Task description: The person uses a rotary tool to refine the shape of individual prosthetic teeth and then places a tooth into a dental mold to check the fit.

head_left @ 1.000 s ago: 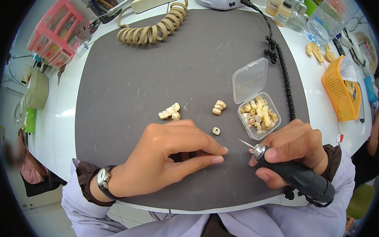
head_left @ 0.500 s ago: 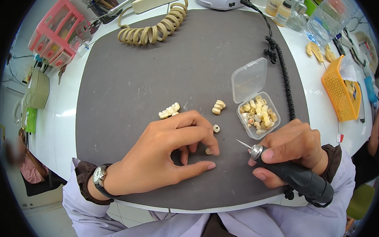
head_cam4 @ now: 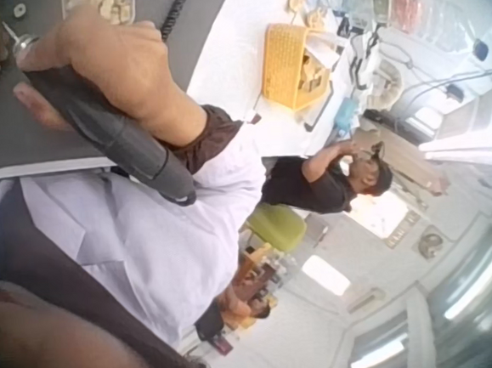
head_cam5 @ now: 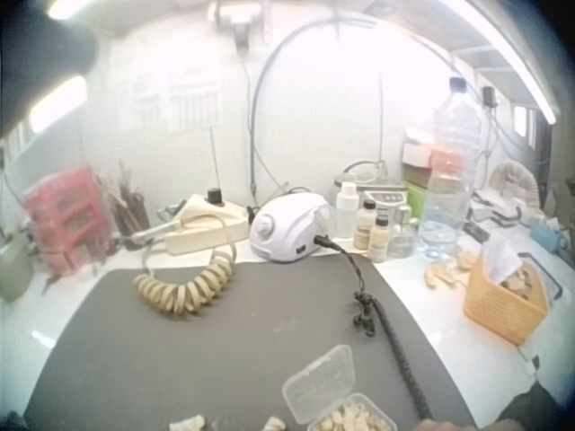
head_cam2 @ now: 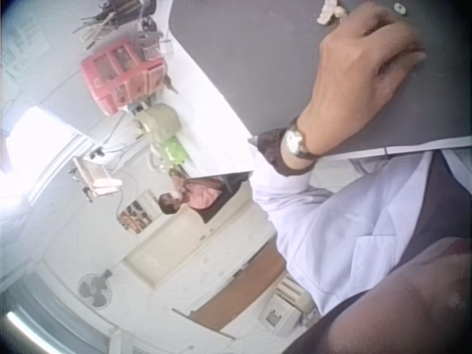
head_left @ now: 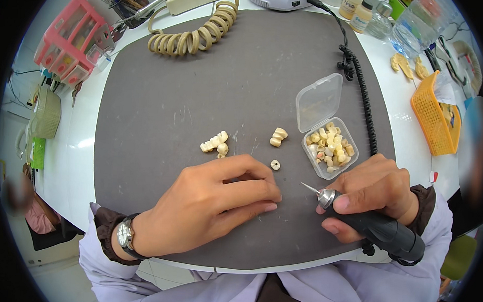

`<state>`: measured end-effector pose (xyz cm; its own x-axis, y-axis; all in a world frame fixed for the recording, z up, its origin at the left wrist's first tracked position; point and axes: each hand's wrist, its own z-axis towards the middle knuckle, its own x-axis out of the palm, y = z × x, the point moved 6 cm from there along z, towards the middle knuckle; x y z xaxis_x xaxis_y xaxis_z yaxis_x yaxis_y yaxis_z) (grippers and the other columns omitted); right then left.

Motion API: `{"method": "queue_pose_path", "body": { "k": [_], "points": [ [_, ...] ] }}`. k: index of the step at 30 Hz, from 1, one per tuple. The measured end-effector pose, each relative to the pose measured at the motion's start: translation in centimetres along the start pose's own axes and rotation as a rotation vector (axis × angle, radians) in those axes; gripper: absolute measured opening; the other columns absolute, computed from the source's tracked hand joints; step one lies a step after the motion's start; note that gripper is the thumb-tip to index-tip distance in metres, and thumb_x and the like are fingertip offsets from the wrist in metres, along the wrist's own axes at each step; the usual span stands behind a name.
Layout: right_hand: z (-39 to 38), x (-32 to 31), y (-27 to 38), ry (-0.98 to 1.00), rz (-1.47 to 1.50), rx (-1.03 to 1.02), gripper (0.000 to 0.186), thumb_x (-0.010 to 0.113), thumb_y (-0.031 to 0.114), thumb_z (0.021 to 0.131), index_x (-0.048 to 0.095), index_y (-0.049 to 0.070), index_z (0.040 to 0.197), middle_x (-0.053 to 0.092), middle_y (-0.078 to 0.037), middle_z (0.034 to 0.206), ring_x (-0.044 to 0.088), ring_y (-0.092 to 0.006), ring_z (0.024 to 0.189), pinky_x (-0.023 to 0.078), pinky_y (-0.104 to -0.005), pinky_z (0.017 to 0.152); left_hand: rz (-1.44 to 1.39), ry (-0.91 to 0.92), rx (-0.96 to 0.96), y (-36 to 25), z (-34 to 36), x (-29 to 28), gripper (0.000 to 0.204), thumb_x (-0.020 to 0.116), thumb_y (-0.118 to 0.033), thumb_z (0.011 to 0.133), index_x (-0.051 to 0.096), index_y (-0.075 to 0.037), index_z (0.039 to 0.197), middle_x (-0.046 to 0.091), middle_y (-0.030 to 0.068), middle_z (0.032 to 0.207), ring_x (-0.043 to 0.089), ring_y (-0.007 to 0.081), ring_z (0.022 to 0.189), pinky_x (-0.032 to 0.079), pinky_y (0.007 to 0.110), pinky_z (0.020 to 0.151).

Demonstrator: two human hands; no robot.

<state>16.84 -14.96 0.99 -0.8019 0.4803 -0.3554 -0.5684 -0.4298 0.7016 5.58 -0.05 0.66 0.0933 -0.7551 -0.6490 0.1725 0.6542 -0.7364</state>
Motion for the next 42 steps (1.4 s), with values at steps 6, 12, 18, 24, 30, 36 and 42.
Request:
{"method": "queue_pose_path", "body": {
  "k": [6, 12, 18, 24, 30, 36, 42],
  "points": [
    [1.1, 0.3, 0.7, 0.271, -0.025, 0.012, 0.046, 0.078, -0.003, 0.076, 0.048, 0.005, 0.110, 0.062, -0.008, 0.058, 0.072, -0.0279, 0.060, 0.062, -0.0368, 0.059, -0.130, 0.012, -0.114, -0.1, -0.1, -0.6, 0.014, 0.079, -0.002, 0.078, 0.074, -0.002, 0.092, 0.073, 0.0050, 0.086, 0.065, 0.0116, 0.068, 0.051, 0.023, 0.058],
    [1.6, 0.8, 1.5, 0.362, 0.068, -0.006, 0.040, 0.076, 0.000, 0.076, 0.052, 0.005, 0.108, 0.060, -0.005, 0.060, 0.074, -0.0332, 0.077, 0.060, -0.0486, 0.080, -0.582, 0.083, -0.327, 0.9, 0.0, -0.1, 0.018, 0.081, 0.000, 0.077, 0.075, 0.003, 0.095, 0.073, 0.0112, 0.085, 0.066, 0.0104, 0.064, 0.053, 0.020, 0.053],
    [1.5, 0.4, 1.8, 0.326, 0.072, -0.029, 0.041, 0.075, -0.001, 0.077, 0.053, 0.009, 0.111, 0.055, -0.001, 0.058, 0.073, -0.0367, 0.093, 0.035, -0.0660, 0.107, -0.850, 0.136, -0.515, 1.3, -0.2, 0.6, 0.017, 0.072, -0.006, 0.088, 0.074, 0.004, 0.102, 0.072, 0.0152, 0.085, 0.066, 0.0130, 0.064, 0.054, 0.023, 0.053],
    [1.0, 0.3, 1.5, 0.287, 0.003, -0.081, 0.043, 0.075, 0.000, 0.079, 0.052, 0.010, 0.114, 0.055, 0.000, 0.057, 0.073, -0.0357, 0.094, 0.024, -0.0705, 0.110, -0.966, 0.111, -0.581, 1.2, -0.3, 0.8, 0.025, 0.062, -0.012, 0.097, 0.069, 0.007, 0.112, 0.072, 0.0162, 0.090, 0.068, 0.0142, 0.069, 0.057, 0.023, 0.059],
    [1.0, 0.1, 1.5, 0.264, -0.006, 0.005, 0.047, 0.076, 0.000, 0.079, 0.051, 0.014, 0.116, 0.055, 0.002, 0.056, 0.073, -0.0351, 0.094, 0.019, -0.0737, 0.110, -0.999, 0.077, -0.590, 1.3, -0.2, 0.9, 0.022, 0.065, -0.011, 0.095, 0.064, 0.009, 0.105, 0.071, 0.0199, 0.090, 0.068, 0.0152, 0.071, 0.059, 0.027, 0.060],
    [1.3, 0.5, 1.5, 0.311, -0.011, 0.037, 0.041, 0.077, 0.001, 0.078, 0.054, 0.016, 0.109, 0.051, 0.004, 0.053, 0.072, -0.0350, 0.099, 0.013, -0.0780, 0.108, -0.992, 0.105, -0.620, 1.5, -0.2, 1.0, 0.016, 0.065, -0.009, 0.095, 0.062, 0.006, 0.099, 0.071, 0.0209, 0.090, 0.067, 0.0144, 0.071, 0.059, 0.028, 0.057],
    [1.4, 0.9, 1.3, 0.421, -0.093, 0.013, 0.031, 0.079, 0.003, 0.078, 0.057, 0.014, 0.098, 0.051, 0.002, 0.055, 0.070, -0.0360, 0.105, 0.010, -0.0808, 0.107, -1.037, 0.082, -0.642, 1.9, -0.4, 1.2, 0.014, 0.065, -0.009, 0.095, 0.062, 0.005, 0.097, 0.071, 0.0190, 0.090, 0.068, 0.0156, 0.072, 0.060, 0.030, 0.059]
  ]
}}
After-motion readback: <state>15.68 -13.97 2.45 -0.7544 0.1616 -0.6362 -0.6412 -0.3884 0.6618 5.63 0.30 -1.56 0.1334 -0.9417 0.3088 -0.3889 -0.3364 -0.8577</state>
